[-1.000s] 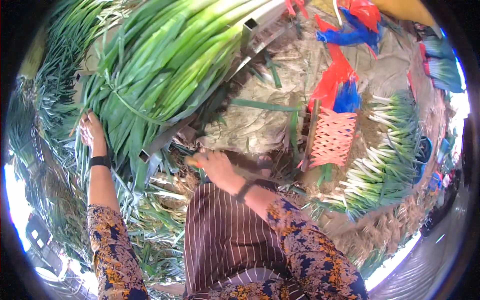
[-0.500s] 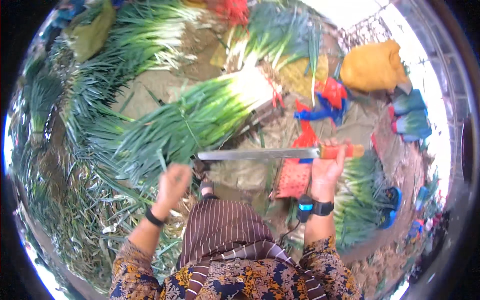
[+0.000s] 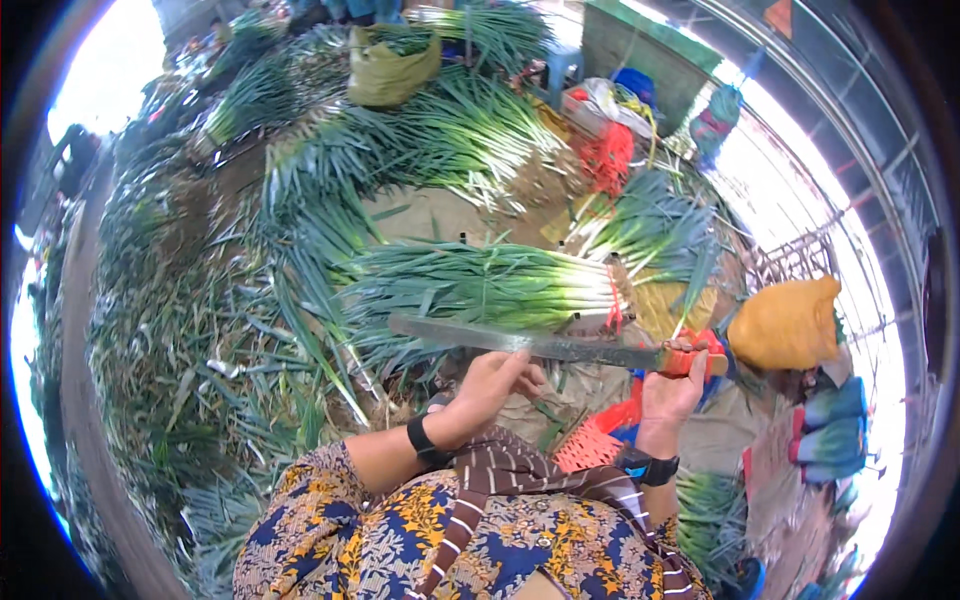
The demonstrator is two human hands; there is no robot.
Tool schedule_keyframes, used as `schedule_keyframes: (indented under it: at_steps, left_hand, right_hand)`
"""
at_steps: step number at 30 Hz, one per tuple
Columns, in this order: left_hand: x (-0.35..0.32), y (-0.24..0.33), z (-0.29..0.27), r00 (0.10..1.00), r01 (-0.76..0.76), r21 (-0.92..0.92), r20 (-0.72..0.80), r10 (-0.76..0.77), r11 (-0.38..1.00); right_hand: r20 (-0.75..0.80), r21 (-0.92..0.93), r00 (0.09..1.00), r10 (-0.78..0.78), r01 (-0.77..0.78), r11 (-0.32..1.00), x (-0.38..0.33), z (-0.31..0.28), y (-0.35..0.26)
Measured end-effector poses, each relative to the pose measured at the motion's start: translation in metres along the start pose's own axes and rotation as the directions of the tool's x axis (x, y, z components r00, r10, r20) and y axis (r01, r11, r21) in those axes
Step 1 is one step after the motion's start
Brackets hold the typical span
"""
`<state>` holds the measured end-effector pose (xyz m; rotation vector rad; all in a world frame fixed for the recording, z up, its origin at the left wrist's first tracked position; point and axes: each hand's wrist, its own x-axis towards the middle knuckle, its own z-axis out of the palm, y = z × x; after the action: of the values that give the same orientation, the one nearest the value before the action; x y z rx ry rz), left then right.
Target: The person is bundling leeks with red plastic ties and trimming the tops with a large knife.
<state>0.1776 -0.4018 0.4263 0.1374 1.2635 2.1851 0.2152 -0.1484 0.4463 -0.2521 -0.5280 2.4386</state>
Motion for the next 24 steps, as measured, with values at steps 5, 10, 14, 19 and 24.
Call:
schedule_keyframes:
  at_steps: [5,10,14,19,24]
  left_hand:
    - [-0.022,-0.009,0.007,0.991,-0.019,0.05,-0.13,0.026,0.999]
    - [-0.041,-0.014,0.016,0.982,-0.018,0.053,-0.188,0.028,0.998]
    - [-0.045,-0.023,0.015,0.977,-0.042,0.047,-0.205,0.051,0.998]
    - [-0.048,-0.025,0.002,0.966,0.017,0.12,-0.258,0.015,0.993]
    - [-0.035,-0.032,-0.039,0.929,0.101,0.133,-0.367,-0.045,0.986]
  right_hand:
    - [0.027,-0.046,0.996,0.085,-0.083,0.995,-0.012,-0.014,-0.02]
    - [-0.071,0.007,0.972,0.225,-0.225,0.974,-0.031,-0.018,-0.04]
    - [-0.146,-0.126,0.968,0.205,-0.224,0.966,-0.024,-0.052,-0.055]
    - [-0.091,-0.548,0.985,0.144,-0.17,0.819,-0.03,-0.074,-0.062]
    - [0.003,-0.997,0.922,0.388,0.034,-0.074,-0.045,-0.096,-0.059]
